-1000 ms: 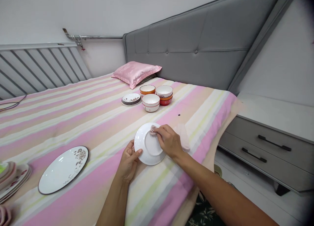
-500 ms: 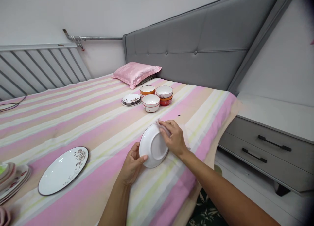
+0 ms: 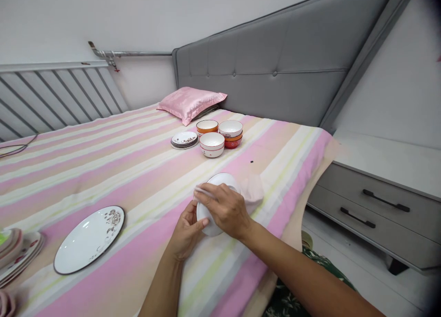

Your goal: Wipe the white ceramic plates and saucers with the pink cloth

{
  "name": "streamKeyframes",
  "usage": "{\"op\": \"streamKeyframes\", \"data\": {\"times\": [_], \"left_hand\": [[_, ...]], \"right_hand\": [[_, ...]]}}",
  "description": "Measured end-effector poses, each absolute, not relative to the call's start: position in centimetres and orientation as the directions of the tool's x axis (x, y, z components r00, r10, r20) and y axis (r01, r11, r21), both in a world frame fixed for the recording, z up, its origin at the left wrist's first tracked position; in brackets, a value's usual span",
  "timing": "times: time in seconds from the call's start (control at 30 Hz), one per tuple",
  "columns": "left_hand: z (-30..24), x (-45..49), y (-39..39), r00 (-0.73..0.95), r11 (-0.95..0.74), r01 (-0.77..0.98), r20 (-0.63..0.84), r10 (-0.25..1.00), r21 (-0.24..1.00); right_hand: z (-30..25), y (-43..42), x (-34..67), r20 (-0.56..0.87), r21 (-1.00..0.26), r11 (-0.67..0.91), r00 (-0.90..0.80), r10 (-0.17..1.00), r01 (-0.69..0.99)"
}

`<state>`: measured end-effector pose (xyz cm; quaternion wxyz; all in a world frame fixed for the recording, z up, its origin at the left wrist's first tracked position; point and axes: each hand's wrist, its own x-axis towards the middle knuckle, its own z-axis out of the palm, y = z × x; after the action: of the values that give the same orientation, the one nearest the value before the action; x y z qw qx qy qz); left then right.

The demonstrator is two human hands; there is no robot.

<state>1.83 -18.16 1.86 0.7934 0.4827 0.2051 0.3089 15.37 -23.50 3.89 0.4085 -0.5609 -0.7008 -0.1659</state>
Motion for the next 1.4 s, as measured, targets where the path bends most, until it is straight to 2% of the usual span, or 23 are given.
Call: {"op": "streamKeyframes", "data": {"times": [0.17, 0.3, 0.47, 0.63, 0.73, 0.83, 0.93, 1.03, 1.23, 1.4], "left_hand": [[1.7, 1.7, -18.0, 0.745, 0.358, -0.271, -0.041, 0.666, 0.894], [1.8, 1.7, -17.9, 0.744, 0.35, -0.269, -0.037, 0.667, 0.897], [1.8, 1.7, -17.9, 0.721, 0.344, -0.285, -0.036, 0.692, 0.895], [1.9, 1.7, -17.9, 0.707, 0.324, -0.277, -0.036, 0.706, 0.904], [1.9, 1.8, -17.8, 0.708, 0.298, -0.279, -0.015, 0.706, 0.913], [1.8, 2.0, -17.9, 0.71, 0.265, -0.286, 0.018, 0.704, 0.921], [1.6, 2.1, -17.9, 0.728, 0.234, -0.268, 0.038, 0.685, 0.934], [1.5, 2.3, -18.0, 0.749, 0.18, -0.25, 0.072, 0.659, 0.951], [0.8, 2.8, -18.5, 0.741, 0.091, -0.237, 0.12, 0.661, 0.967], [0.3, 3.0, -19.0, 0.728, 0.124, -0.059, -0.042, 0.684, 0.991]], "right_hand": [[3.9, -22.8, 17.6, 0.684, -0.553, 0.106, 0.377, 0.624, 0.827], [2.5, -22.4, 19.2, 0.548, -0.703, -0.001, 0.542, 0.637, 0.712], [0.9, -22.5, 19.4, 0.432, -0.718, -0.168, 0.621, 0.654, 0.676], [0.9, -22.8, 19.5, 0.217, -0.693, -0.354, 0.65, 0.729, 0.628], [1.0, -22.6, 19.8, 0.19, -0.731, -0.323, 0.634, 0.75, 0.601], [1.4, -22.4, 19.9, 0.337, -0.755, -0.152, 0.577, 0.744, 0.638], [2.2, -22.5, 19.4, 0.53, -0.681, 0.031, 0.463, 0.711, 0.732], [3.2, -23.0, 18.4, 0.646, -0.547, 0.134, 0.314, 0.696, 0.826], [3.2, -23.6, 16.0, 0.744, -0.247, 0.263, 0.008, 0.668, 0.933], [2.3, -23.6, 15.0, 0.734, -0.121, 0.357, -0.159, 0.661, 0.926]]}}
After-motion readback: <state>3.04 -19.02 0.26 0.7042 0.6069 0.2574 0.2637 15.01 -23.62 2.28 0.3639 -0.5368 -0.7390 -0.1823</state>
